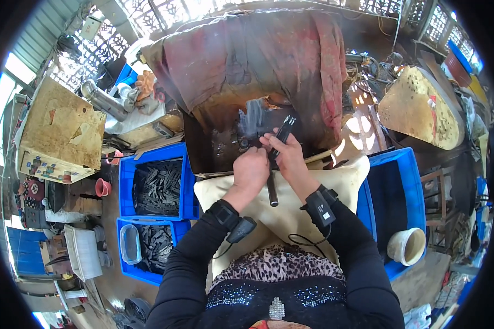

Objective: The person picks up a metal piece from a blue bin, holds it against a rotating grinding wheel while water sprays, and then places the piece into a bucket. This process is repeated with several more metal pieces.

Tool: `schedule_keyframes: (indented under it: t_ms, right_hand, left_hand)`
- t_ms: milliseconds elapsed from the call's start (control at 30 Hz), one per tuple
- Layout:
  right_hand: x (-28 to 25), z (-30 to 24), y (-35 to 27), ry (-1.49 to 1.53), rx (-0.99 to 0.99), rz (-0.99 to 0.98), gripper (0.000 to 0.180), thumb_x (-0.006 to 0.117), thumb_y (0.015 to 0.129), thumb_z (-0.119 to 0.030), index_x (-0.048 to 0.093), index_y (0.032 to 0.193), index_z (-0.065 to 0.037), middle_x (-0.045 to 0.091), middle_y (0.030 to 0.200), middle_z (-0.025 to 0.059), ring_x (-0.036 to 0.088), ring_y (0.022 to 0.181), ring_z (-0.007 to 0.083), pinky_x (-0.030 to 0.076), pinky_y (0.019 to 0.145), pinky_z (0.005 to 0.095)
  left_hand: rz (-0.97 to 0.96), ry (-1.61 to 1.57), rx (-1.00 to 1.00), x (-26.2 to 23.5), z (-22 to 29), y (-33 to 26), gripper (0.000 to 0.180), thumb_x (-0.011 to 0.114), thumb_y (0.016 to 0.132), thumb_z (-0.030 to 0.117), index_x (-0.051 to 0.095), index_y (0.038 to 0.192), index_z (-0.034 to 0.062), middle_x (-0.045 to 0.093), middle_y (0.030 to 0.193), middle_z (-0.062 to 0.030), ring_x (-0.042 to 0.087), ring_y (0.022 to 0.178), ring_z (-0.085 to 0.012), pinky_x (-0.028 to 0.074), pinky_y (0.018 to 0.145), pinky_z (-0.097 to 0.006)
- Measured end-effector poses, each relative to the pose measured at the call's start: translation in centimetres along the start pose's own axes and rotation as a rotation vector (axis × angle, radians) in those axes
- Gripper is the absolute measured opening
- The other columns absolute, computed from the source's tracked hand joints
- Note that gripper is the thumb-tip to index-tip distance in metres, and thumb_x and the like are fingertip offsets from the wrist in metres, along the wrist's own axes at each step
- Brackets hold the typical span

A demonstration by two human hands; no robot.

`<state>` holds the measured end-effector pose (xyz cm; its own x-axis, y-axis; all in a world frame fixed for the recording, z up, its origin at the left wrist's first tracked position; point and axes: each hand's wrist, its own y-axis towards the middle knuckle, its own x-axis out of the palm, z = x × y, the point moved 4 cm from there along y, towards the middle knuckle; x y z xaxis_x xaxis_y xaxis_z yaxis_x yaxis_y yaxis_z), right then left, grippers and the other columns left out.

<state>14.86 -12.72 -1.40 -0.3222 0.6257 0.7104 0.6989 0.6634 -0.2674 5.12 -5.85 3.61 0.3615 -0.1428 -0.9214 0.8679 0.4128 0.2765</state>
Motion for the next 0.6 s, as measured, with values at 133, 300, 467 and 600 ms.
schedule_keyframes:
  t_ms: [133, 300, 467, 600]
  right_hand:
    - [-1.2, -1.2, 0.6, -0.073, -0.045, 0.029, 0.017, 0.055, 0.095, -0.004, 0.054, 0.111, -0.004, 0.063, 0.093, 0.0082, 0.063, 0.082, 0.0199, 0.054, 0.075, 0.0343]
    - [-3.4, -3.7, 1.2, -0.515, -0.103, 0.128, 0.016, 0.052, 0.096, -0.005, 0.054, 0.112, -0.004, 0.06, 0.084, 0.0029, 0.053, 0.066, 0.0118, 0.048, 0.062, 0.0285]
    - [-4.7, -3.8, 1.9, -1.212, -0.663, 0.115, 0.017, 0.053, 0.095, -0.008, 0.054, 0.111, -0.002, 0.063, 0.083, 0.0049, 0.059, 0.067, 0.0107, 0.048, 0.057, 0.0244]
    - [-5.2, -3.8, 2.2, -1.021, -0.43, 0.099, 0.012, 0.051, 0.098, -0.01, 0.054, 0.108, -0.004, 0.055, 0.079, 0.0004, 0.046, 0.057, 0.0052, 0.04, 0.048, 0.0227]
  left_hand:
    - [-0.09, -0.583, -0.216, -0.5, -1.9, -0.1, 0.031, 0.054, 0.086, -0.001, 0.066, 0.114, 0.0042, 0.068, 0.087, -0.0147, 0.068, 0.072, -0.0221, 0.054, 0.061, -0.032]
    - [-0.227, -1.064, -0.517, -1.9, -8.0, 2.6, 0.042, 0.046, 0.09, -0.006, 0.058, 0.129, 0.003, 0.068, 0.101, -0.0097, 0.067, 0.083, -0.0161, 0.055, 0.074, -0.027]
    - [-0.174, -0.825, -0.305, 4.9, -14.9, 4.5, 0.044, 0.049, 0.083, -0.01, 0.066, 0.12, 0.0074, 0.07, 0.093, -0.0142, 0.069, 0.082, -0.02, 0.054, 0.075, -0.029]
    - [-0.207, -0.699, -0.158, 7.4, -14.9, 5.5, 0.041, 0.05, 0.082, -0.009, 0.068, 0.115, 0.0072, 0.07, 0.099, -0.0161, 0.069, 0.09, -0.0259, 0.052, 0.083, -0.03]
